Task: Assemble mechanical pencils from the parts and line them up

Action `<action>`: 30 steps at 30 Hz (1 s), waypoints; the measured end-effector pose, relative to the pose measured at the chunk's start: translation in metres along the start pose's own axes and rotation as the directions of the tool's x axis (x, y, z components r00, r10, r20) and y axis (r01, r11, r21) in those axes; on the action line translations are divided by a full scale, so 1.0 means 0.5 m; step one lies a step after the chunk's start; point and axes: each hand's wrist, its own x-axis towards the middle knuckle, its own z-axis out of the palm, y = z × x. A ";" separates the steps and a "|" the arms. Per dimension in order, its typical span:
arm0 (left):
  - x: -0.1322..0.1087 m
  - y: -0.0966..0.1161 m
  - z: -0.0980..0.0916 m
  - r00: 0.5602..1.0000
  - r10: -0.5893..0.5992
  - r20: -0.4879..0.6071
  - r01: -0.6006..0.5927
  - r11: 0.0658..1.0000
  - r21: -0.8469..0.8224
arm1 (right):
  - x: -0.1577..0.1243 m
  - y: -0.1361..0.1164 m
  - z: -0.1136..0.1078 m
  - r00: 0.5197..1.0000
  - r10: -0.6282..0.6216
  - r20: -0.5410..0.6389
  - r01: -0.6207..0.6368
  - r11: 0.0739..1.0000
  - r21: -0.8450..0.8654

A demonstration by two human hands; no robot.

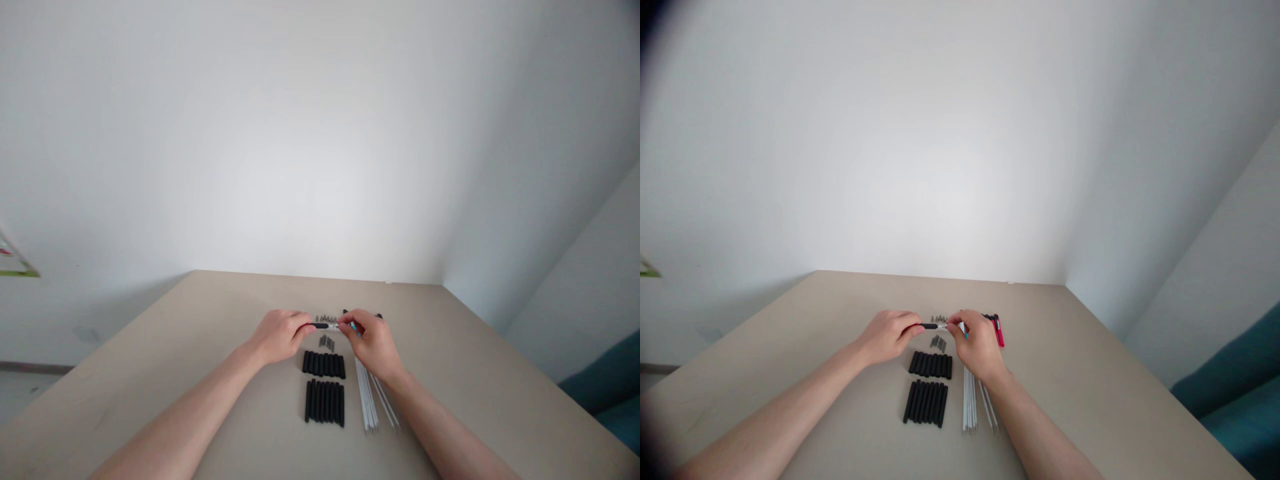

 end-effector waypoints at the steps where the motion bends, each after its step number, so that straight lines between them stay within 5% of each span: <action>1: 0.000 0.001 -0.001 1.000 0.001 0.000 -0.001 1.000 -0.003 | -0.001 -0.001 0.002 1.000 0.006 0.006 -0.006 1.000 0.006; 13: 0.001 0.005 -0.001 0.999 0.025 -0.020 -0.026 0.999 -0.027 | -0.008 -0.006 0.018 0.998 -0.015 0.058 0.008 0.993 0.117; 30: 0.002 0.005 -0.002 0.999 0.044 -0.016 -0.044 0.999 0.000 | -0.007 -0.006 0.017 0.992 -0.040 0.120 0.035 0.999 0.041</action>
